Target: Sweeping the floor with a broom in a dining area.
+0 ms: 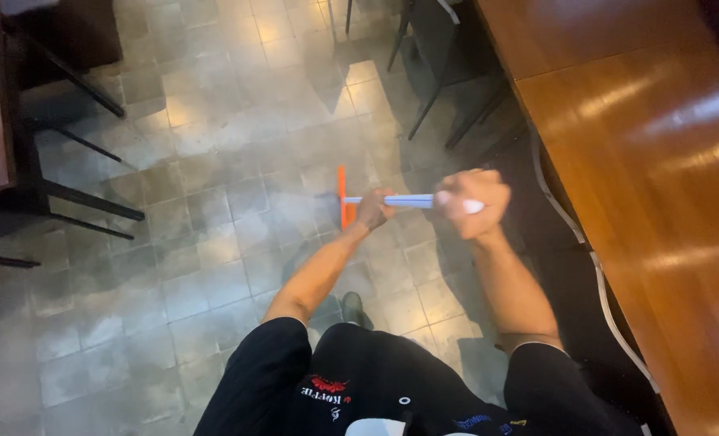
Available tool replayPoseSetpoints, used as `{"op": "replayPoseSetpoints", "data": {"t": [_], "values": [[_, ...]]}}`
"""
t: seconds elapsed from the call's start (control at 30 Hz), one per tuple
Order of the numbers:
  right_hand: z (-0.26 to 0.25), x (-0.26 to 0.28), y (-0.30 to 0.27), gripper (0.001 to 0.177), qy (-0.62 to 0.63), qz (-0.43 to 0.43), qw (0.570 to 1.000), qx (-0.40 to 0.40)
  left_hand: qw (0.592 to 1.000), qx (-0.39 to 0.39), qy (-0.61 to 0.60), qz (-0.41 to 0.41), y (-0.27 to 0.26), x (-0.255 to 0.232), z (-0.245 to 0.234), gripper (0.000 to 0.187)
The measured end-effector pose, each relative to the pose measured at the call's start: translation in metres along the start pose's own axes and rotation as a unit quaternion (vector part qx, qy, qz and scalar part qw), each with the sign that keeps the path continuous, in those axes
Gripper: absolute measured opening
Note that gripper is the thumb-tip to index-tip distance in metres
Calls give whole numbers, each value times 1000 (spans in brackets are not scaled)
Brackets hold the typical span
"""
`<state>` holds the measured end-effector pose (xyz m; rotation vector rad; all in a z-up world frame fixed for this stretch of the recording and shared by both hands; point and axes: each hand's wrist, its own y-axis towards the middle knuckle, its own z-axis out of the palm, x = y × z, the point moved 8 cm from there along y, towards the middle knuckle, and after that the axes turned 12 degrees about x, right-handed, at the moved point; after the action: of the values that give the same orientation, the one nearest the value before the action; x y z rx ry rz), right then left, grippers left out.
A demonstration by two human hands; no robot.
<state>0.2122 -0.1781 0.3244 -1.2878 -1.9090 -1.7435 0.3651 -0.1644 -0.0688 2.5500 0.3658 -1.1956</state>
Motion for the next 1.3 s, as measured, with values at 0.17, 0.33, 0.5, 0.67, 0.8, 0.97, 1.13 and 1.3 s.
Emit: {"op": "replayPoseSetpoints", "data": {"t": [0.17, 0.33, 0.5, 0.67, 0.8, 0.97, 1.13, 1.3], "values": [[-29, 72, 47, 34, 251, 39, 967, 24, 985, 133, -109, 6, 4, -106, 32, 22], [-2, 71, 47, 33, 314, 67, 927, 192, 918, 377, -123, 0, -41, -176, 79, 37], [13, -36, -4, 35, 227, 195, 950, 84, 867, 462, -182, 52, -80, -130, 139, 48], [32, -52, -15, 33, 230, 136, 962, 62, 905, 409, -115, -5, -77, -26, 128, 38], [40, -46, -3, 34, 192, 40, 980, 26, 930, 335, -136, -65, -60, 36, 91, 42], [52, -52, 16, 35, 162, -16, 987, 4, 919, 206, -334, -28, -15, 115, 77, 34], [70, -52, 35, 33, 150, -73, 986, -14, 995, -88, -34, 12, -2, 86, -35, 28], [60, -35, 53, 26, 151, -149, 977, -39, 977, -198, -40, -67, -16, 41, -104, 34]]}}
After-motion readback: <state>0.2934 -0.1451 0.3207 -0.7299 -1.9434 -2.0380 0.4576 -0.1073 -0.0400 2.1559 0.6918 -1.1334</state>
